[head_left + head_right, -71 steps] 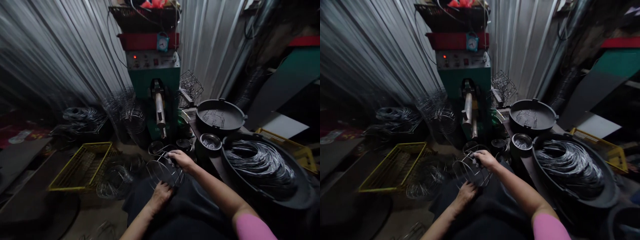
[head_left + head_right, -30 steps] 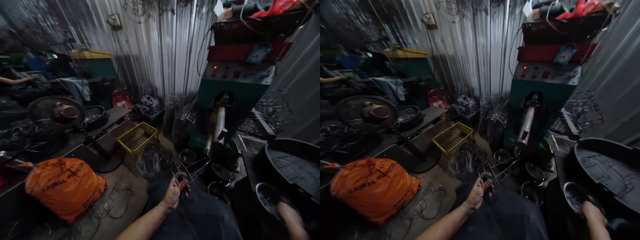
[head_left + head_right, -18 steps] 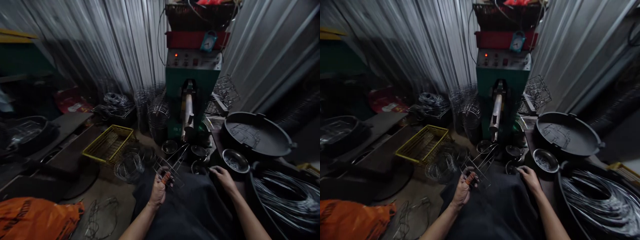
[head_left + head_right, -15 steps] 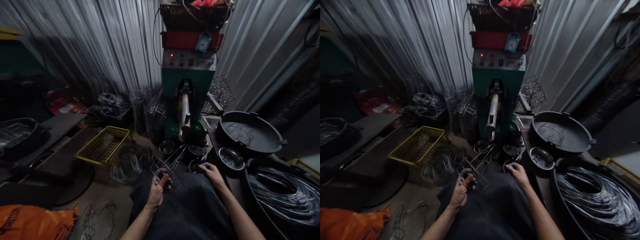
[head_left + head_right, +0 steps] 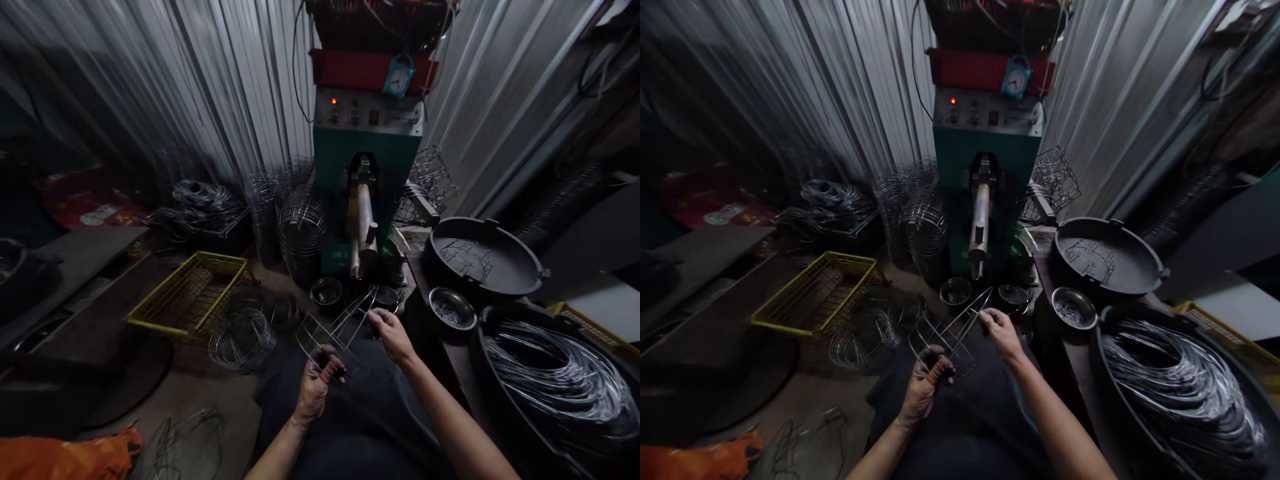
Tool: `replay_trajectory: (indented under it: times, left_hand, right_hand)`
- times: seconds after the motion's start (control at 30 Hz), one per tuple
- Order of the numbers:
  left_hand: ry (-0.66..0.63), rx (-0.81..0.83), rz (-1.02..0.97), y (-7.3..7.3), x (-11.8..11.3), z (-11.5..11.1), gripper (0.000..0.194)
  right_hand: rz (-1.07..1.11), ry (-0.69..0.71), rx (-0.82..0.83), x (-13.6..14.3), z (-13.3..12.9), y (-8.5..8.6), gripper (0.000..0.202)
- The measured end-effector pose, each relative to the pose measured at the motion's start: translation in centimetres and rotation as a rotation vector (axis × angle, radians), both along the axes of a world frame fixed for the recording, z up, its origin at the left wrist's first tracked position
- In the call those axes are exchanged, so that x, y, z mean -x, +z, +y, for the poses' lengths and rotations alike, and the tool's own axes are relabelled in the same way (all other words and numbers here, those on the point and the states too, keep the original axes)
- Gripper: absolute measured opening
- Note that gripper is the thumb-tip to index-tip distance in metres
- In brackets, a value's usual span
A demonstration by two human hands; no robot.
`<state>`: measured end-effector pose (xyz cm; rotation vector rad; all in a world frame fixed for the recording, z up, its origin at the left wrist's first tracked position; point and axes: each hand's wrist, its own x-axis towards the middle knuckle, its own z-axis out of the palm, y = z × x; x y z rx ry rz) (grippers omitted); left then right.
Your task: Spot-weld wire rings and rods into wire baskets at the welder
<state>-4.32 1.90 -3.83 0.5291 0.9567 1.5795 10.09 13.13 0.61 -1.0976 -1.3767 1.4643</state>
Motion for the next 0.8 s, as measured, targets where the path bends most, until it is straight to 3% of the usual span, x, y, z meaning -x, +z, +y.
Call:
replay_trajectory:
  times: [0.4, 0.63, 0.8]
  left_hand:
    - [-0.040, 0.059, 0.023, -1.0, 0.6, 2.0, 0.033]
    - [-0.035, 0.011, 0.080, -0.8, 0.4, 3.3, 0.026]
    - [-0.046, 0.033, 0.037, -1.1, 0.0, 3.6, 0.027]
  right_hand:
    - [0.068, -0.110, -0.017, 1.0, 1.5, -0.5, 0.034]
    - [-0.047, -0.157, -0.103, 0.7, 2.5, -0.4, 0.035]
    - [0.086, -0.193, -0.009, 1.1, 2.7, -1.4, 0.032]
